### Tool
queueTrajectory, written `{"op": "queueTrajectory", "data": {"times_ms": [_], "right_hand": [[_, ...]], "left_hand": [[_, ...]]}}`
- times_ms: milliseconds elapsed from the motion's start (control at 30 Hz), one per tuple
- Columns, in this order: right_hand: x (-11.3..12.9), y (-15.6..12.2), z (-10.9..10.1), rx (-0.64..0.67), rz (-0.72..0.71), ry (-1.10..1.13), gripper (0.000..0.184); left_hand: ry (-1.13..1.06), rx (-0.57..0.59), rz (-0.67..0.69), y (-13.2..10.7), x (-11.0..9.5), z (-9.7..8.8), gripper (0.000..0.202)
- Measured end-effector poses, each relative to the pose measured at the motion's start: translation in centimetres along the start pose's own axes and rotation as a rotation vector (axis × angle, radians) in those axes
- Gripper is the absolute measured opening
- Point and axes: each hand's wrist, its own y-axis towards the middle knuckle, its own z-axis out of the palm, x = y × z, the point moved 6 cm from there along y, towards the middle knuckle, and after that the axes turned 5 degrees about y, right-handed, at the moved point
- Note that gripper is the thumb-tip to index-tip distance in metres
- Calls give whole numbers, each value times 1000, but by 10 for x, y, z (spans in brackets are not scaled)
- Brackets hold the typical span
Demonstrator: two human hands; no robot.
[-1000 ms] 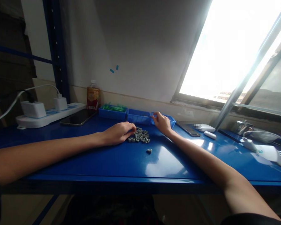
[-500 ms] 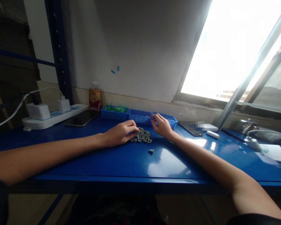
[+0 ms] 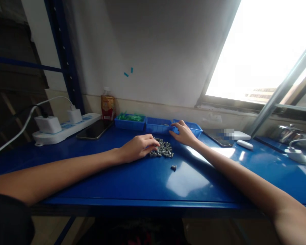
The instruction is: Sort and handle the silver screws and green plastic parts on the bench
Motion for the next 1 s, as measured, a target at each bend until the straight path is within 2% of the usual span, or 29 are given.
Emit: {"op": "queueTrajectory", "data": {"times_ms": [100, 233, 333, 433, 567, 733, 867, 1000], "right_hand": [[17, -8, -15, -29, -63, 14, 30], [60, -20, -34, 2, -230, 25, 20], [94, -27, -39, 11, -347, 93, 20], [116, -35, -36, 17, -454, 109, 19], [122, -42, -34, 16, -476, 74, 18], [127, -43, -38, -30, -464, 84, 12], [134, -44, -36, -62, -483, 103, 12], [134, -44, -38, -104, -445, 167, 14]], "left_hand": [[-23, -8, 18, -1, 1, 1, 29], [-7, -31, 21, -1, 1, 0, 33], [0, -51, 13, -1, 3, -1, 29], [-11, -47, 2, 0, 6, -2, 28], [-23, -45, -35, 2, 8, -5, 33], [-80, 10, 21, 2, 0, -4, 40], [-81, 8, 40, 1, -3, -5, 45], [-61, -40, -11, -1, -3, -8, 34]]}}
